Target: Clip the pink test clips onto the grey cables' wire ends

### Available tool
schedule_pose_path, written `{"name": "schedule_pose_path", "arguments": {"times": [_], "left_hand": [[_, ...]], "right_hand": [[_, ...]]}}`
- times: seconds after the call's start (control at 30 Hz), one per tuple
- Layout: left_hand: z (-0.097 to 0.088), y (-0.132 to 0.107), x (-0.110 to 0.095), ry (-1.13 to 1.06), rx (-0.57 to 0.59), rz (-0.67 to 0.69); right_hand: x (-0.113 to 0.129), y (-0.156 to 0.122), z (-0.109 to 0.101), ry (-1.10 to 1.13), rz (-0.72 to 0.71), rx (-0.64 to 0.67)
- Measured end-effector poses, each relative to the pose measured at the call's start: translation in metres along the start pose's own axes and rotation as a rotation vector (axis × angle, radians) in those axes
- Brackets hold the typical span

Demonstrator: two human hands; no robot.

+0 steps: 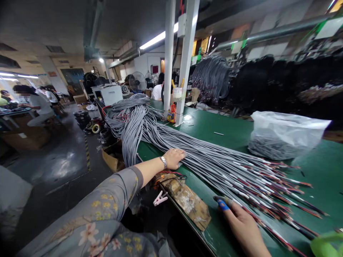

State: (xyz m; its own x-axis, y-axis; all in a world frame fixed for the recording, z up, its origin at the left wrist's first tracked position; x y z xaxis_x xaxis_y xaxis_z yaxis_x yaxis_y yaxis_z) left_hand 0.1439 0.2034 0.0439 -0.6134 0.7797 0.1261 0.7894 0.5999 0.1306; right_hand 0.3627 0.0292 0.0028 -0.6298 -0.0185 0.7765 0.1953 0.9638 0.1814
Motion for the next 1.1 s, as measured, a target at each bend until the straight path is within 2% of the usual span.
{"name": "schedule_pose_path", "arguments": {"times": [0.13, 0.2, 0.37, 0.6, 0.77, 0.9, 1.1], "left_hand": [[-0.008, -0.002, 0.004, -0.004, 0.065, -0.063], [-0.014, -0.004, 0.008, -0.003, 0.131, -0.091], [-0.023, -0.011, 0.017, 0.010, 0.235, -0.030], [-0.027, -0.019, 0.020, 0.083, 0.290, -0.022], [-0.039, -0.018, 0.022, 0.126, 0.358, 0.019], [-0.046, -0.020, 0.021, 0.121, 0.350, 0.035], [-0.045, -0.019, 0.020, 0.090, 0.355, 0.006]], "right_hand": [[0.002, 0.001, -0.001, 0.091, 0.094, 0.119], [0.009, 0.001, -0.003, 0.104, 0.102, 0.089], [0.023, 0.001, -0.001, 0.175, 0.092, 0.054], [0.019, 0.002, 0.005, 0.214, 0.103, 0.054], [0.016, 0.003, 0.007, 0.255, 0.108, 0.042], [0.016, 0.003, 0.007, 0.281, 0.098, 0.056], [0.016, 0.002, 0.005, 0.263, 0.078, 0.085]]}}
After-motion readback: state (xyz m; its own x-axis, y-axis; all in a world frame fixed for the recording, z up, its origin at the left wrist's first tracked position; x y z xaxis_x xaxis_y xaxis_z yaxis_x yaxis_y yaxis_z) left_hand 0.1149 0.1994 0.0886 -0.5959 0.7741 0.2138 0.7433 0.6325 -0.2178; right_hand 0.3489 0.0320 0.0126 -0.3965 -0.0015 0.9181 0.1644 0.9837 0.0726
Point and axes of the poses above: each hand's wrist, its own y-axis towards the middle knuckle, its own z-axis out of the palm, x = y × z, the point moved 1 cm from there along y, towards the middle knuckle, and after that the axes turned 1 degree about -y, right-handed, at the moved point
